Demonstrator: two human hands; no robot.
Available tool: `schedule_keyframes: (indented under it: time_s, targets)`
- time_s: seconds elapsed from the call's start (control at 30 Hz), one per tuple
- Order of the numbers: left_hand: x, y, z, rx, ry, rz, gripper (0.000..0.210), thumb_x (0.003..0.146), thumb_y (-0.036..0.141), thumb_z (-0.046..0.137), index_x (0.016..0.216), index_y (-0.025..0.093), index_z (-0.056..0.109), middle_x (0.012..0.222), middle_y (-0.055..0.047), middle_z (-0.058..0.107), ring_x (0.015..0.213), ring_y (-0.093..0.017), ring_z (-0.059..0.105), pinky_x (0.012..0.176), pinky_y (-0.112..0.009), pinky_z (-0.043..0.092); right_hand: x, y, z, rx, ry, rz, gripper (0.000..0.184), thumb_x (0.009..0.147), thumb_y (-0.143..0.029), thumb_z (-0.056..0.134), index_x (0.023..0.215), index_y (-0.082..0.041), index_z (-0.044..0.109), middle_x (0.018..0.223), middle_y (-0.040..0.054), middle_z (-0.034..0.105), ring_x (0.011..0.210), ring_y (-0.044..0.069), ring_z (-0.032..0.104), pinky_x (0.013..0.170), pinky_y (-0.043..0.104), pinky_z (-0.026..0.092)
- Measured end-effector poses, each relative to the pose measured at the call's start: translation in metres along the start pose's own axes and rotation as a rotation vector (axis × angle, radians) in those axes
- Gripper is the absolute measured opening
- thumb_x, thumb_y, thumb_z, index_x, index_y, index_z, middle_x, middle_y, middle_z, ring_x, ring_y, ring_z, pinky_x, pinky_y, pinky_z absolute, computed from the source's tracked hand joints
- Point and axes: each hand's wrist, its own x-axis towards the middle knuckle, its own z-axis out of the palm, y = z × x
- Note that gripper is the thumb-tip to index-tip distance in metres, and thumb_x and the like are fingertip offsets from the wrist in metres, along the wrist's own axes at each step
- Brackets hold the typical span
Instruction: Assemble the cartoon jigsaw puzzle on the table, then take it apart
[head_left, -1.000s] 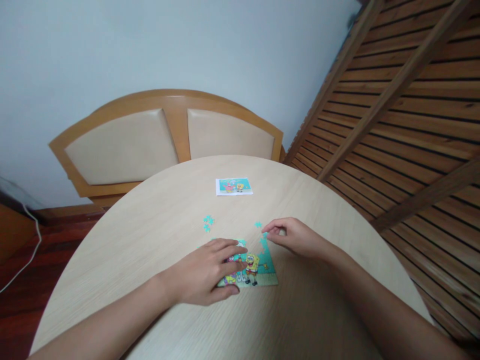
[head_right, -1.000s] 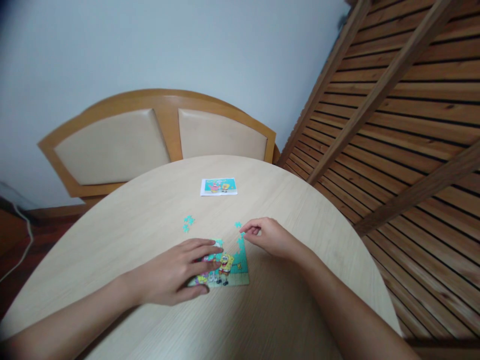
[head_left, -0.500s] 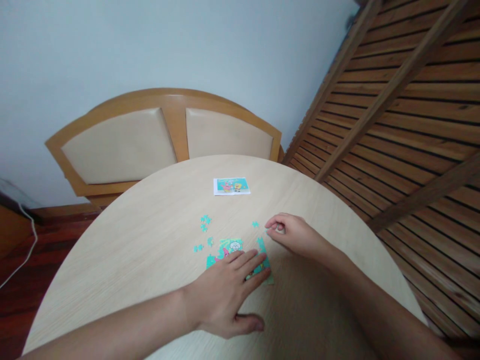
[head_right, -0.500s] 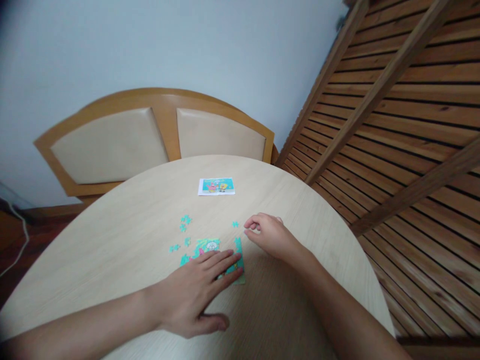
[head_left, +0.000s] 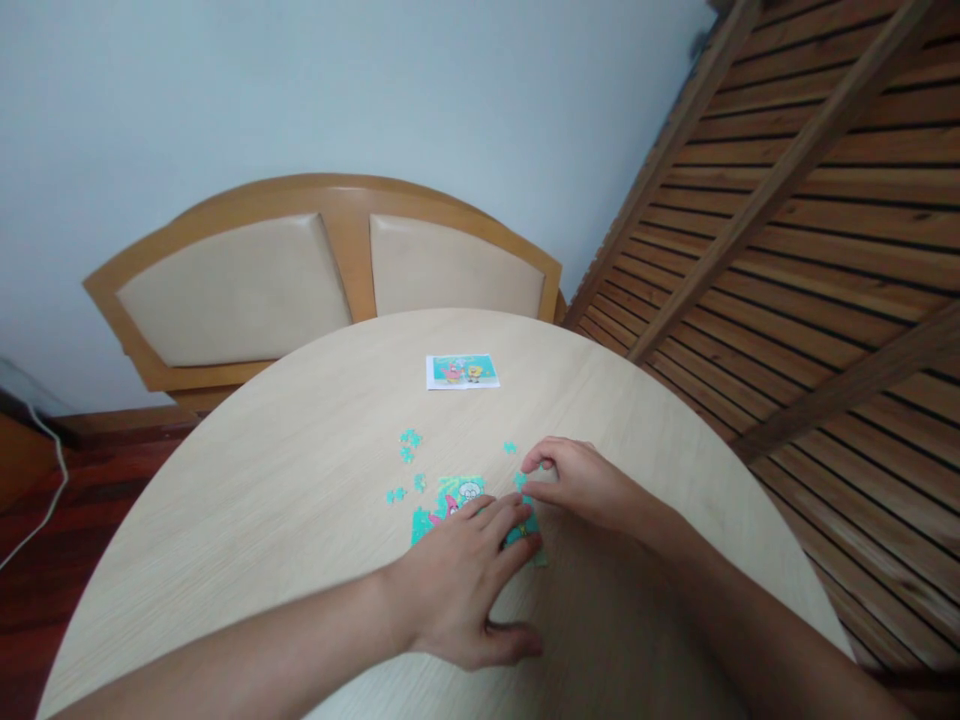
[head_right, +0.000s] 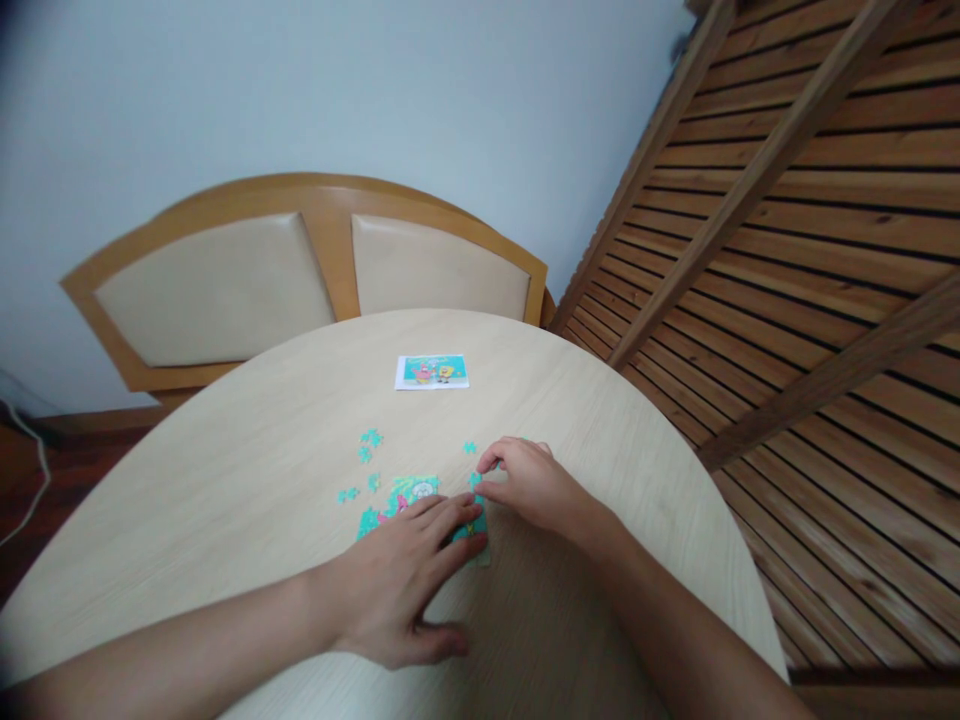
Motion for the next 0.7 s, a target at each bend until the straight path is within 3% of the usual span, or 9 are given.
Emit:
schedule_keyframes:
  time_s: [0.17,0.37,0.7]
  targets:
    - [0.0,-0.002,0.001,0.01,0.017,0.018,0.081,0.078,0.063,0.068,0.139,0.014,0.05,0.144,-0.02,0.046,0.137,-0.04,0.04,0.118,-0.054,0.027,0.002,-0.001,0.003,0.163,-0.03,0.003,0.008,0.076,-0.024,0.069,0.082,-0.021,0.07,0.079,0.0018,0.074,0.077,0.018,0.068,0.071,0.028,0.051]
    - [0.002,-0.002,0.001,-0.011,0.024,0.027,0.077,0.077,0.062,0.068,0.135,0.014,0.053,0.139,-0.02,0.049,0.131,-0.041,0.046,0.114,-0.055,0.034,0.012,0.013,0.009,0.369,0.083,-0.009,0.015,0.079,-0.032,0.066,0.084,-0.018,0.068,0.08,0.0045,0.073,0.075,0.018,0.066,0.071,0.029,0.052]
    - [0.0,-0.002,0.0,-0.006,0.019,0.029,0.078,0.079,0.06,0.069,0.138,0.013,0.051,0.144,-0.021,0.047,0.137,-0.041,0.041,0.117,-0.055,0.03,0.012,0.035,-0.004,0.043,0.117,0.062,0.029,0.077,-0.038,0.071,0.097,-0.017,0.076,0.085,0.0064,0.072,0.076,0.021,0.064,0.068,0.03,0.048]
